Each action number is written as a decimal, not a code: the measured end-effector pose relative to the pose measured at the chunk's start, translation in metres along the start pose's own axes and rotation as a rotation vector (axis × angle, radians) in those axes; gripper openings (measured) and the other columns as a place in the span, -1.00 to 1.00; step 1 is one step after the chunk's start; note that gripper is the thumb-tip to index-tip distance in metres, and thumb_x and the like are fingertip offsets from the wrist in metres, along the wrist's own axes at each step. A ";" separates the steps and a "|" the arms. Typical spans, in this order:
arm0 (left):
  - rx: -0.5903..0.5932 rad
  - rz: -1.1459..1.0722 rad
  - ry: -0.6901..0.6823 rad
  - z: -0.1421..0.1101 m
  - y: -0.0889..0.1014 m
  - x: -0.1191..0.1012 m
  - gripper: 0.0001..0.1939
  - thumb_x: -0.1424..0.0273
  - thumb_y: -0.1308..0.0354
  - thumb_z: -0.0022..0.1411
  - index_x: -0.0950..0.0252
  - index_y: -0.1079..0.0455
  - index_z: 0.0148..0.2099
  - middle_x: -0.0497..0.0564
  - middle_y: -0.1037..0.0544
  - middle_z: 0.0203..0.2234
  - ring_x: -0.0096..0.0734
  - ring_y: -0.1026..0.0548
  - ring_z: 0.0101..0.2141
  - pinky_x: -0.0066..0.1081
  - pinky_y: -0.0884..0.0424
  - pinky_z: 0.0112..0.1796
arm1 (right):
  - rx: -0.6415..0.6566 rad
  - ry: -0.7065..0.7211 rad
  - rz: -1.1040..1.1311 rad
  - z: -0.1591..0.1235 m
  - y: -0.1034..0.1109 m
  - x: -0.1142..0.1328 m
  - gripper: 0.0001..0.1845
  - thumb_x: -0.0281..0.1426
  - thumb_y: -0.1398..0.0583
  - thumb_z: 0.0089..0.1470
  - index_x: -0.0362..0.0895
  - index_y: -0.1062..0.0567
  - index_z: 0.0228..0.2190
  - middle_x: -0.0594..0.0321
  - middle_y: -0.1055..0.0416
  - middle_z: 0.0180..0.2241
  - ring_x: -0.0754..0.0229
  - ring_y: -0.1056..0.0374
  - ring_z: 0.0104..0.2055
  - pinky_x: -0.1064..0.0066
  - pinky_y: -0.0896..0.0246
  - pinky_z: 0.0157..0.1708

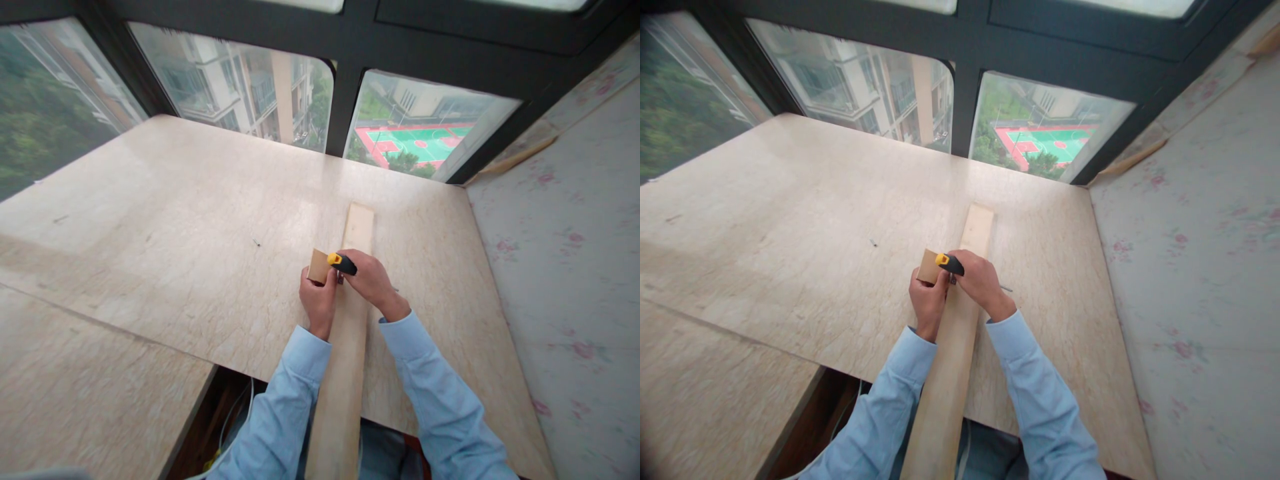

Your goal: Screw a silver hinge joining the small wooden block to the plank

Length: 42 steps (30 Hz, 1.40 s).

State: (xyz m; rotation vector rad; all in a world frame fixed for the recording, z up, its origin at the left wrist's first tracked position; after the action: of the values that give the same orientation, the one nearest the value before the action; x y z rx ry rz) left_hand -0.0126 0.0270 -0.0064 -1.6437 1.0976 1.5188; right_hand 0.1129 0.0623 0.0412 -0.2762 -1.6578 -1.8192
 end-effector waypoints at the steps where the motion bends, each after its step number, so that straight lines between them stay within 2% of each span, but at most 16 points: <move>1: -0.001 -0.001 0.003 0.000 0.000 -0.001 -0.67 0.22 -0.32 0.06 0.29 -0.33 -0.23 -0.02 -0.50 -0.42 -0.36 -0.47 -0.43 -0.45 -0.32 -0.45 | -0.008 -0.005 0.007 0.000 0.001 0.002 -0.70 -0.48 -0.20 0.11 -0.09 -0.52 -0.09 0.13 -0.57 -0.07 0.04 -0.49 -0.02 0.28 -0.36 -0.06; 6: -0.004 -0.011 0.000 -0.001 0.000 -0.004 -0.69 0.25 -0.31 0.06 0.29 -0.33 -0.23 -0.02 -0.50 -0.42 -0.34 -0.49 -0.41 -0.44 -0.33 -0.43 | -0.077 -0.146 -0.098 0.000 0.006 0.006 -0.74 -0.32 -0.21 0.15 -0.09 -0.51 -0.11 0.10 -0.59 -0.14 -0.02 -0.51 -0.11 0.29 -0.33 -0.20; 10: -0.010 0.003 -0.003 -0.001 0.000 -0.003 -0.71 0.26 -0.30 0.07 0.28 -0.33 -0.24 -0.01 -0.50 -0.42 -0.33 -0.49 -0.41 -0.44 -0.33 -0.43 | -0.034 -0.240 -0.192 -0.001 0.004 0.008 -0.72 -0.27 -0.19 0.15 -0.07 -0.51 -0.11 0.10 -0.62 -0.25 -0.03 -0.54 -0.24 0.33 -0.26 -0.35; 14: -0.009 0.010 -0.004 0.000 0.000 0.000 -0.70 0.25 -0.31 0.06 0.27 -0.32 -0.25 -0.01 -0.50 -0.42 -0.33 -0.49 -0.41 -0.44 -0.33 -0.43 | -0.026 -0.234 -0.203 -0.001 0.002 0.012 -0.74 -0.31 -0.18 0.15 -0.06 -0.51 -0.12 0.12 -0.61 -0.23 -0.01 -0.53 -0.21 0.36 -0.22 -0.36; 20: 0.003 0.005 -0.003 0.000 -0.001 -0.001 -0.70 0.23 -0.30 0.07 0.27 -0.31 -0.25 -0.01 -0.50 -0.43 -0.32 -0.49 -0.41 -0.44 -0.33 -0.43 | -0.044 -0.283 -0.198 -0.002 0.002 0.013 -0.73 -0.25 -0.15 0.19 -0.06 -0.51 -0.12 0.12 -0.61 -0.25 -0.01 -0.53 -0.23 0.36 -0.20 -0.38; 30: 0.000 0.009 0.002 -0.001 0.000 -0.004 -0.71 0.25 -0.30 0.06 0.28 -0.32 -0.26 -0.02 -0.50 -0.44 -0.34 -0.48 -0.42 -0.44 -0.31 -0.44 | -0.003 -0.173 -0.028 0.001 0.005 0.011 -0.79 -0.40 -0.18 0.14 -0.06 -0.53 -0.17 0.16 -0.60 -0.19 0.04 -0.50 -0.13 0.36 -0.29 -0.23; 36: 0.001 0.010 0.000 -0.001 0.000 -0.004 -0.70 0.24 -0.31 0.06 0.28 -0.32 -0.27 -0.04 -0.48 -0.46 -0.36 -0.46 -0.45 -0.45 -0.30 -0.46 | -0.019 -0.126 0.028 0.001 0.006 0.011 -0.73 -0.49 -0.17 0.08 -0.05 -0.53 -0.17 0.19 -0.59 -0.17 0.06 -0.49 -0.12 0.33 -0.30 -0.17; 39: 0.003 0.006 -0.005 -0.001 0.000 -0.002 -0.70 0.23 -0.30 0.07 0.28 -0.33 -0.25 -0.03 -0.50 -0.45 -0.36 -0.48 -0.45 -0.45 -0.31 -0.46 | -0.053 -0.141 0.035 0.001 0.007 0.010 -0.77 -0.44 -0.19 0.08 -0.05 -0.53 -0.19 0.19 -0.59 -0.19 0.07 -0.49 -0.14 0.33 -0.30 -0.19; 42: -0.005 0.020 -0.017 0.000 0.000 0.000 -0.70 0.23 -0.30 0.08 0.29 -0.34 -0.24 -0.01 -0.51 -0.43 -0.34 -0.49 -0.43 -0.44 -0.32 -0.44 | -0.074 -0.222 -0.042 0.000 0.008 0.009 -0.79 -0.31 -0.23 0.09 -0.07 -0.53 -0.20 0.14 -0.59 -0.24 0.04 -0.50 -0.20 0.33 -0.28 -0.27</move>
State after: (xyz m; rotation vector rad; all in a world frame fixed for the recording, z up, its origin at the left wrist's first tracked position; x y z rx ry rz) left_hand -0.0119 0.0268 -0.0062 -1.6241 1.1053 1.5468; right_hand 0.1110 0.0595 0.0531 -0.4947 -1.7585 -1.9421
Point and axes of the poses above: each hand's wrist, its own z-axis towards the middle knuckle, its own y-axis out of the back of the hand, x = y × z, the point moved 3 cm from there along z, towards the middle knuckle
